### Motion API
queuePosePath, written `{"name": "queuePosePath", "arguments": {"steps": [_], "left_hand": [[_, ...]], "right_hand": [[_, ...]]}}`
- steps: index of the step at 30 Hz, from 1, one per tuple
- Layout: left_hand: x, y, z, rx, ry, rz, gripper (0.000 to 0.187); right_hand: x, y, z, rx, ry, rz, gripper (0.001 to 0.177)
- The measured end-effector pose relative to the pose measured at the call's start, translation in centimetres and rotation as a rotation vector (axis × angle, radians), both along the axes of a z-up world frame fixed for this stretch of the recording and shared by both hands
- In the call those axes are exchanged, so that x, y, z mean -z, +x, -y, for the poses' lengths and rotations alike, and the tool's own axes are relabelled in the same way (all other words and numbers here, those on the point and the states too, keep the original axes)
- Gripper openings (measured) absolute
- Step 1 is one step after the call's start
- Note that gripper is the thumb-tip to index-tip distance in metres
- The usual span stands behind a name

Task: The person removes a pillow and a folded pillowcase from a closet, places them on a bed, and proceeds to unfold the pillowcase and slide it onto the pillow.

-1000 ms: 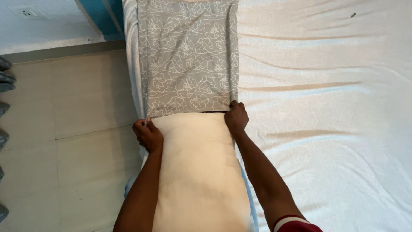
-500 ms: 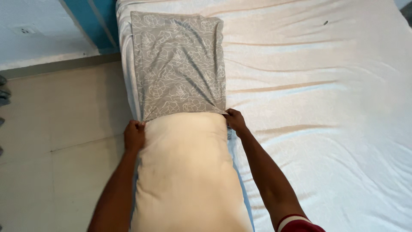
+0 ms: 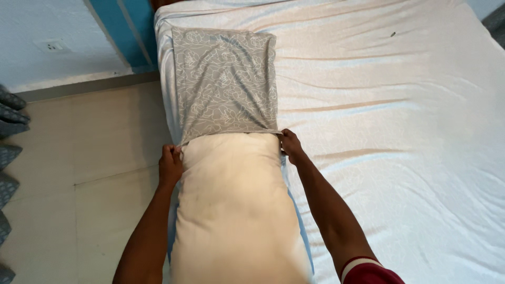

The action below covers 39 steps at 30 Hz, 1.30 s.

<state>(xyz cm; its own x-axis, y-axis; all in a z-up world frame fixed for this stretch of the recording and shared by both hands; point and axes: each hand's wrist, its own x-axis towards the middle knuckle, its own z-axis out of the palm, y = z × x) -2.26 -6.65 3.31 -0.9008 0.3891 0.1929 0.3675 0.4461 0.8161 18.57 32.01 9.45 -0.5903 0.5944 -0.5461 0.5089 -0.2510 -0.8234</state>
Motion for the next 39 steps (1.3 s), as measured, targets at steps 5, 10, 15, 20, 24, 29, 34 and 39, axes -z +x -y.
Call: {"name": "queuePosePath", "arguments": {"steps": [5,10,15,20,24,29,34,39], "left_hand": [[-3.9,1.2,-0.6,-0.137,0.173,-0.021,0.025],[-8.0,3.6,0.2,-0.205,0.218,0.005,0.025],[-5.8,4.7,1.2,-0.261,0.241,0.027,0.025],[1.2,6.1,2.7,-0.216,-0.085,0.254,0.032],[3.2,7.0,2.5,-0.245,0.0,0.199,0.03],[0.9,6.6,2.5,-0.138,-0.023,0.135,0.015],[-6.0,9.2,3.6,-0.194,0.142,0.01,0.013],[-7.5,10.4,6.0,-0.165,0.065,-0.081,0.007]], "right_hand": [[-0.3,-0.4,0.8,0.031,0.073,-0.087,0.012],[-0.7,0.0,2.7,0.01,0.716,-0.326,0.014],[-0.3,0.5,4.1,0.107,0.825,-0.339,0.017],[3.0,1.9,3.9,-0.002,0.493,-0.06,0.033],[4.9,3.0,5.3,-0.055,0.502,0.016,0.045],[3.4,3.0,5.9,0.022,0.437,-0.107,0.041],[-1.9,4.9,7.7,0.112,0.663,-0.429,0.028],[0.3,6.6,5.7,-0.064,0.843,-0.223,0.032]]}}
